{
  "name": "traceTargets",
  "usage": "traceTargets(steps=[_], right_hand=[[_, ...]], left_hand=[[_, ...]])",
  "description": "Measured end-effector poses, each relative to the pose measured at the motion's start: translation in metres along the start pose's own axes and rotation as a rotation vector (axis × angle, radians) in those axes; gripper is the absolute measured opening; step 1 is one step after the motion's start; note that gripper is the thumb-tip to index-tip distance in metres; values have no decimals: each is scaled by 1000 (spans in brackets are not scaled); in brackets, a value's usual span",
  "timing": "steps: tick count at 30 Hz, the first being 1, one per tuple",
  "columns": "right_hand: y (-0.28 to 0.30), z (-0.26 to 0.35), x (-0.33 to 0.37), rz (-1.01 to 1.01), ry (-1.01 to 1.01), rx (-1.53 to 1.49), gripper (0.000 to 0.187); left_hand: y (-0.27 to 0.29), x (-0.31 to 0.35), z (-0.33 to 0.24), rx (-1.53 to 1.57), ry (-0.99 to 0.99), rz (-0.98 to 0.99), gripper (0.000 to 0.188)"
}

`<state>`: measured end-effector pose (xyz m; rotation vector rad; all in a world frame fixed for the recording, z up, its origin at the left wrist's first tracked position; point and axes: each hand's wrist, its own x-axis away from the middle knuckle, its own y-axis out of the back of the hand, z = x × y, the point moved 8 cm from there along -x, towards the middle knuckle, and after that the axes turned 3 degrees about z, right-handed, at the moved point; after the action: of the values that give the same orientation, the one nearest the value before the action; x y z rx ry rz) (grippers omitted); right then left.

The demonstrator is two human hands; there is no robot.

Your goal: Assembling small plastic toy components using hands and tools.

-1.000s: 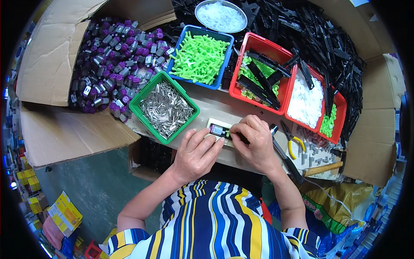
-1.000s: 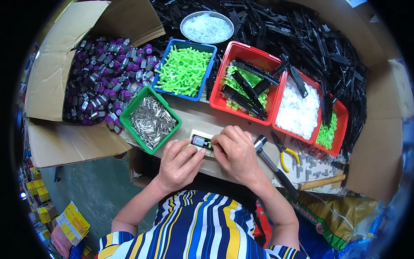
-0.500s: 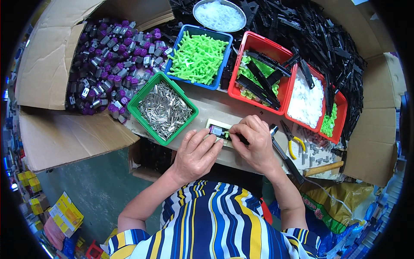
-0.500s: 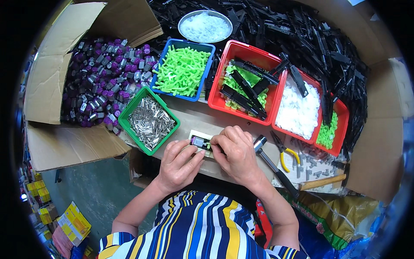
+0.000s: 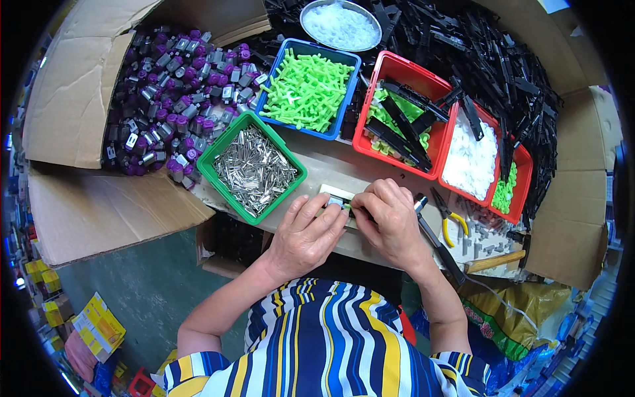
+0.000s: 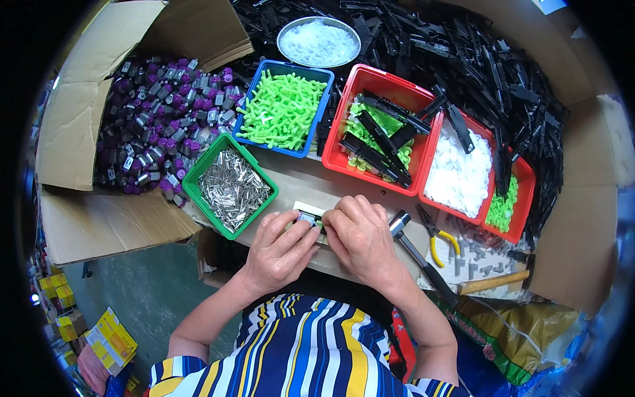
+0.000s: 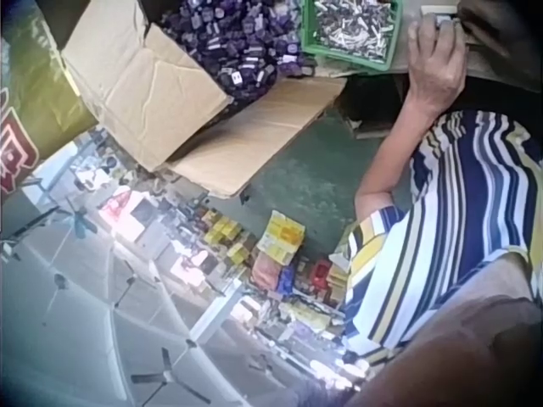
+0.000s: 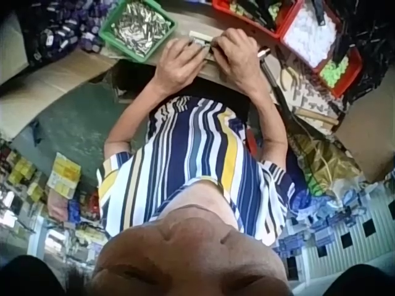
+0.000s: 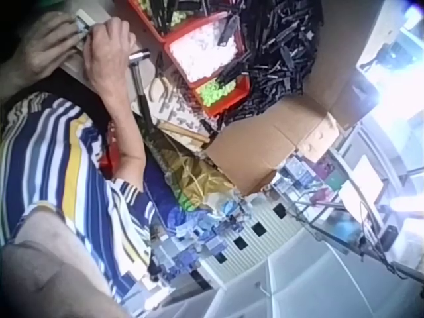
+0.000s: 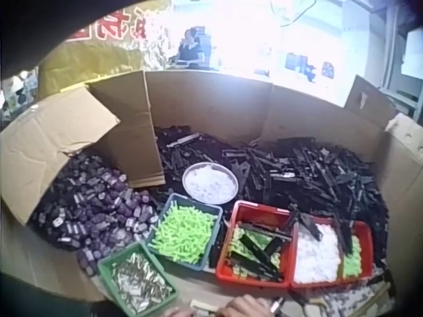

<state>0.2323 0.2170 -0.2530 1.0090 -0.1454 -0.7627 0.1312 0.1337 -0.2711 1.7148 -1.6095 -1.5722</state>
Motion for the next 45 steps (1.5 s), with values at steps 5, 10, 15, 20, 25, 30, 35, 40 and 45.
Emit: traceTargets(steps=[5, 10, 15, 20, 25, 30, 35, 40, 45], right_hand=[[-1, -3, -1, 23, -30, -39, 17], [0, -7, 3, -19, -41, -83, 16], [2, -10, 5, -37, -49, -128, 15], [4, -9, 5, -32, -61, -103, 15], [3, -6, 1, -19, -64, -67, 15], [0, 1, 0, 27, -24, 22, 14], [-1, -4, 0, 30, -41, -1, 12], [15, -7, 4, 28, -17, 15, 13], [87, -46, 15, -241, -159, 65, 12]], left_hand=[[1, -7, -5, -93, -49, 60, 32], [-1, -11, -9, -162, -94, 112, 30], [3, -10, 0, -70, -54, 63, 30], [21, -6, 12, -22, 16, -54, 32], [31, 3, 17, -30, 63, -90, 27], [32, 5, 17, -34, 78, -80, 25], [34, -1, 17, -7, 69, -112, 25], [62, -6, 38, -73, 209, -185, 24], [70, -7, 77, -206, 435, -56, 24]])
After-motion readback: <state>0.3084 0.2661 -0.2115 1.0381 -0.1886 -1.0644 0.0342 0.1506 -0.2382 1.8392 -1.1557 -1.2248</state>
